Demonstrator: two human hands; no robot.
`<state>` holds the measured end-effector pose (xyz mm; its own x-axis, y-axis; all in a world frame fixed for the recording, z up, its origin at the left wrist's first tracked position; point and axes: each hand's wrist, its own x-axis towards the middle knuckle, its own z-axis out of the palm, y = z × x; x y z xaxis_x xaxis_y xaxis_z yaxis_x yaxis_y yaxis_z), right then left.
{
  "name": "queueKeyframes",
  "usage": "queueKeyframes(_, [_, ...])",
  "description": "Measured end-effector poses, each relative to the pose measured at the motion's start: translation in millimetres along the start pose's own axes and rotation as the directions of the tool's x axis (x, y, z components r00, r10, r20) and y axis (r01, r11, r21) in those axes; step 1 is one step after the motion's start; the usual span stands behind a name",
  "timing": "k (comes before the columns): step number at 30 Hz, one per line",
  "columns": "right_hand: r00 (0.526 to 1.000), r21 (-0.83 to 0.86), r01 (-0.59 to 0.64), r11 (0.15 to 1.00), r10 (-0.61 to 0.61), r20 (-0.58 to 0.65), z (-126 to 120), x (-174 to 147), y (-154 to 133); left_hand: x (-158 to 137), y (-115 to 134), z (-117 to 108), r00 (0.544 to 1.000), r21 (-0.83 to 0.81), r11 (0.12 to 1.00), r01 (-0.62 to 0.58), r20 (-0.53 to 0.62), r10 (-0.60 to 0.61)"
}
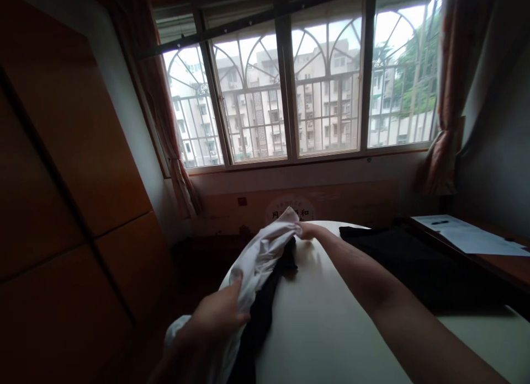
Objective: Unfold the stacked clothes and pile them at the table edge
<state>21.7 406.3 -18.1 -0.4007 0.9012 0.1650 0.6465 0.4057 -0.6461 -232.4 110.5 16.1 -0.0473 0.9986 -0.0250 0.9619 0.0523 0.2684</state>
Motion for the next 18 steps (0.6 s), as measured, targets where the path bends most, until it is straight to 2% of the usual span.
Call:
queueKeyframes(2, [0.991, -0.098, -0.021, 0.995, 0.034, 0.133, 25, -16, 15, -6, 5, 23, 0.995, 0.179, 0.982, 0.064, 0.065, -0.077])
queueKeyframes(5, [0.979, -0.258, -0.064, 0.964, 0.111, 0.171, 29, -39, 44, -13, 14, 30, 0.995, 0.216, 0.975, 0.055, 0.071, -0.072])
queueKeyframes(7, [0.977, -0.361, -0.122, 0.925, 0.177, 0.123, 9, -54, 66, -16, 17, 20, 0.995, 0.213, 0.977, 0.019, 0.089, -0.038])
queueKeyframes(9, [0.964, -0.442, -0.206, 0.873, 0.257, 0.060, -20, -73, 89, -16, 18, 10, 0.995, 0.244, 0.970, -0.014, 0.102, -0.011])
queueKeyframes(13, [0.913, -0.520, -0.361, 0.774, 0.408, -0.028, -72, -128, 130, -15, 24, 5, 0.996, 0.367, 0.929, -0.039, 0.090, 0.006])
queueKeyframes(16, [0.890, -0.519, -0.417, 0.746, 0.451, -0.067, -82, -169, 147, -18, 45, 15, 1.000, 0.473, 0.881, 0.004, -0.017, 0.005])
queueKeyframes(18, [0.893, -0.497, -0.432, 0.753, 0.436, -0.115, -78, -187, 149, -22, 68, 24, 0.995, 0.467, 0.884, -0.029, -0.069, 0.069])
